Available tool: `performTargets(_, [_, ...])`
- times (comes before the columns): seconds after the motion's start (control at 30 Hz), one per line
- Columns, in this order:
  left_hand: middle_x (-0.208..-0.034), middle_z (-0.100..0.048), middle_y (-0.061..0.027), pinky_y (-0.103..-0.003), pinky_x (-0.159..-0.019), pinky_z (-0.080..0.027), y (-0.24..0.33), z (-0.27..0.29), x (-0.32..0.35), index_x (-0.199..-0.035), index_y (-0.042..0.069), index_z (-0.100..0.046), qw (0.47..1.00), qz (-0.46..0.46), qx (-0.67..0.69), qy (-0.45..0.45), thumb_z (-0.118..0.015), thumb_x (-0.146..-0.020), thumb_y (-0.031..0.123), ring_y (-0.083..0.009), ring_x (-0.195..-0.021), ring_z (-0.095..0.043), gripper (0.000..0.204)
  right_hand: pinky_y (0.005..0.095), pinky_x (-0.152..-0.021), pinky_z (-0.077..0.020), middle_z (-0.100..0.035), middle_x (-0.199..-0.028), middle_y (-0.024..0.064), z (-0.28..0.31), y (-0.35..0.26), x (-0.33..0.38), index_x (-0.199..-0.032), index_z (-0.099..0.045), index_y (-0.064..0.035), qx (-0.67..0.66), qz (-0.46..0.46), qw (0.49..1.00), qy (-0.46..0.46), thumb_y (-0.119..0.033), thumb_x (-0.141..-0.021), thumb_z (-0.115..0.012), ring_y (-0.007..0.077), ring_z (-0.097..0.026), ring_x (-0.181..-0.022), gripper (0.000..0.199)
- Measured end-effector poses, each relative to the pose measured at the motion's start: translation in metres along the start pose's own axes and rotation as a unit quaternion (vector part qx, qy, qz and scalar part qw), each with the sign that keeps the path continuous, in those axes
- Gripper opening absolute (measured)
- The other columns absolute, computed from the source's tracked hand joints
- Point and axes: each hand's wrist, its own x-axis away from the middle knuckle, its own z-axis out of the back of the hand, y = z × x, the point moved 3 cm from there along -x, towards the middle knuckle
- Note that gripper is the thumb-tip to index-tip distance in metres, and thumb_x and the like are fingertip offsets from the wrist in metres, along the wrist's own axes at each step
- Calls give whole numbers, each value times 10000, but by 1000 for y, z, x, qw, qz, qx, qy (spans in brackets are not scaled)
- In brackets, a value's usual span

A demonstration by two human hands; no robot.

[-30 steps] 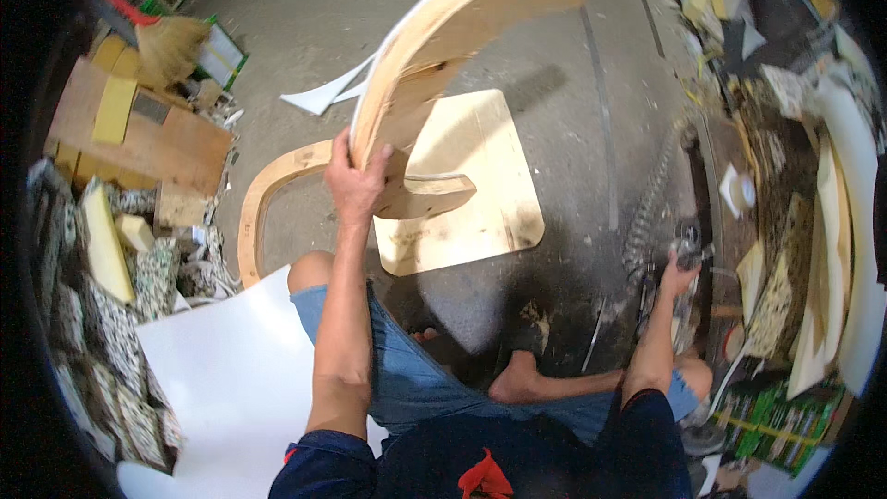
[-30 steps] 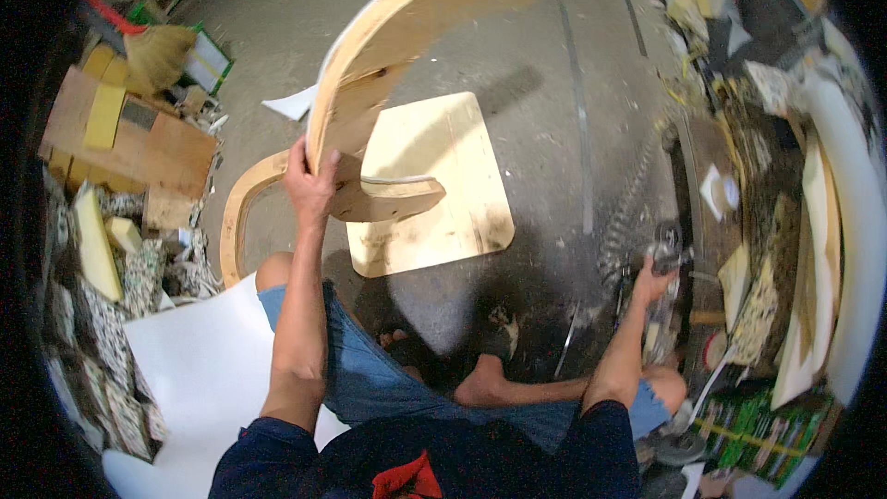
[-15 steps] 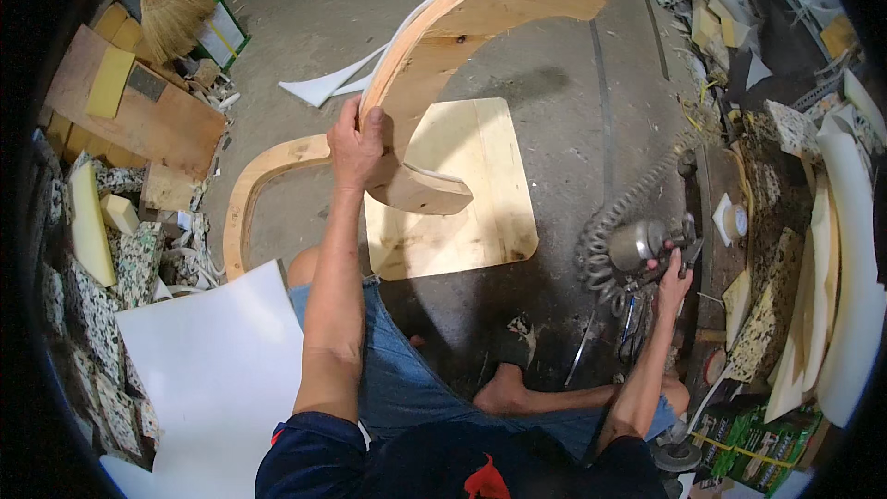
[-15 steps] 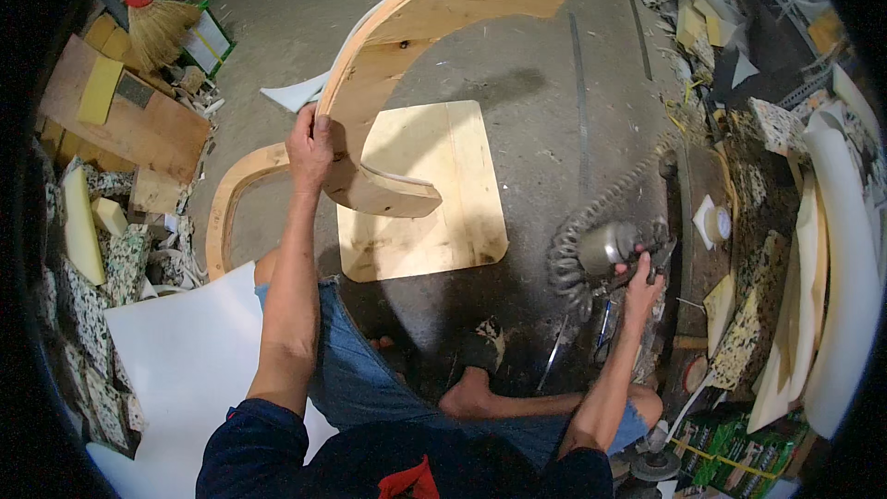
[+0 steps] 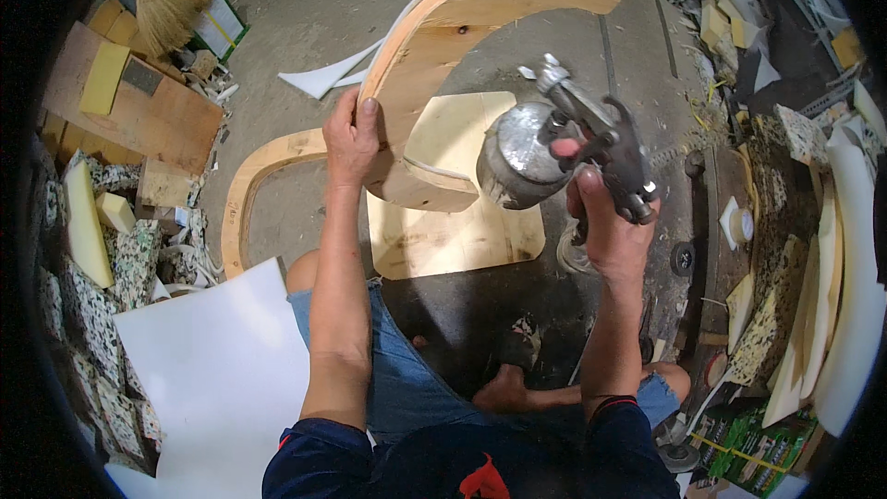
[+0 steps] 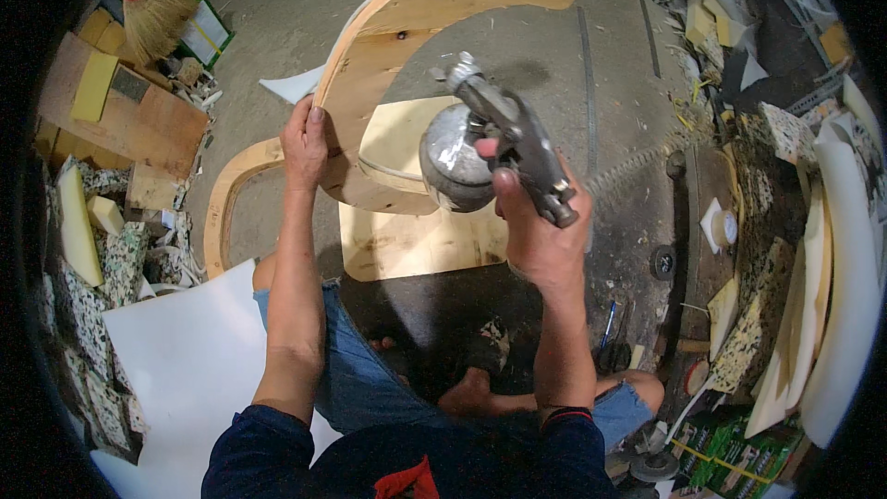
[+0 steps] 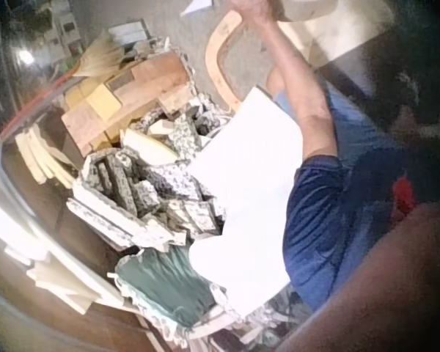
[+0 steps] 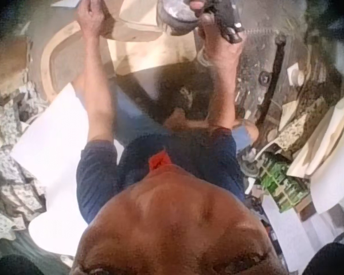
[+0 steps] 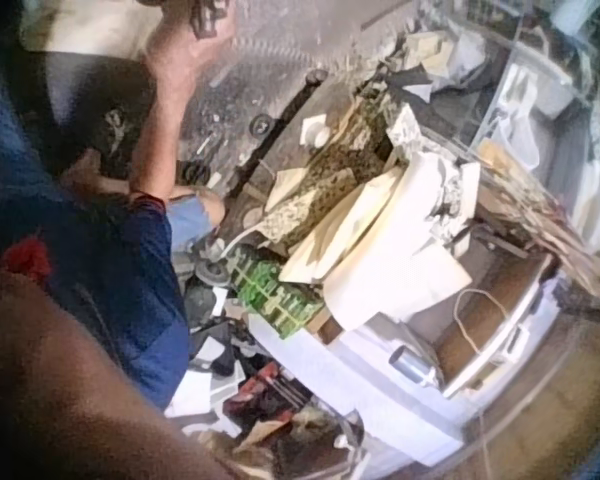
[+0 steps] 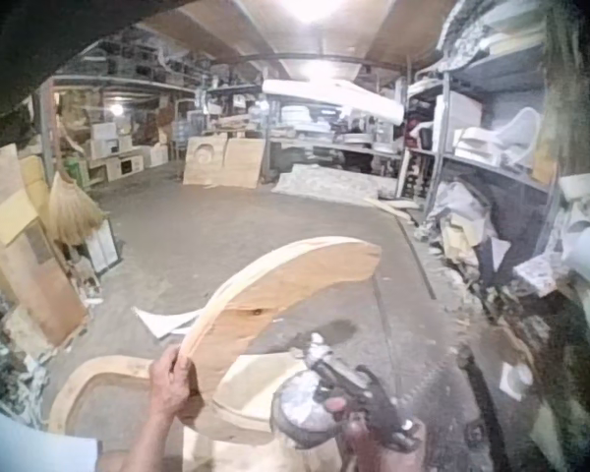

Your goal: The person sits on the floor and uses a hand saw to trim a white plastic sheet attached to a curved wooden frame. They then apply glue to the frame with a spray gun and press the plastic sheet onto the glued surface.

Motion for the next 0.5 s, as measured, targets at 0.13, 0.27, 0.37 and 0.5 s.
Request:
performTargets(0.13, [-901,-702,-151,-357,-753,-512,3,-2,-1,-1179,23,-657,1000,4,0,-7,-573,-986,481,-223,-824,-659,504,247,-650,-457,-647,-836,12,-23,5,-10,-1112,-686,9,18,33,998,-50,-219,-982,-647,81,-575,-747,266])
performTargets(0.27, [-885,-702,-156,-357,-738,-513,5,-2,-1,-1171,23,-660,1000,18,-3,-7,-577,-980,488,-225,-805,-662,509,264,-703,-479,-654,-903,33,-30,11,-15,-1154,-648,38,12,105,993,-49,-355,-996,-637,103,-582,-805,424])
performTargets(0.37, [-876,-702,-157,-360,-733,-512,7,-1,-1,-1168,23,-661,1000,5,3,-4,-577,-979,490,-220,-795,-659,510,252,-667,-460,-643,-880,27,-27,14,-17,-1168,-632,43,10,107,993,-37,-462,-985,-622,91,-566,-775,537])
performTargets(0.5, [-878,-704,-156,-365,-728,-509,5,-2,-1,-1168,21,-660,1000,4,-3,-6,-574,-979,490,-219,-790,-656,513,230,-588,-416,-602,-797,0,-20,15,-13,-1181,-621,40,-11,64,998,9,-569,-963,-595,62,-522,-683,647])
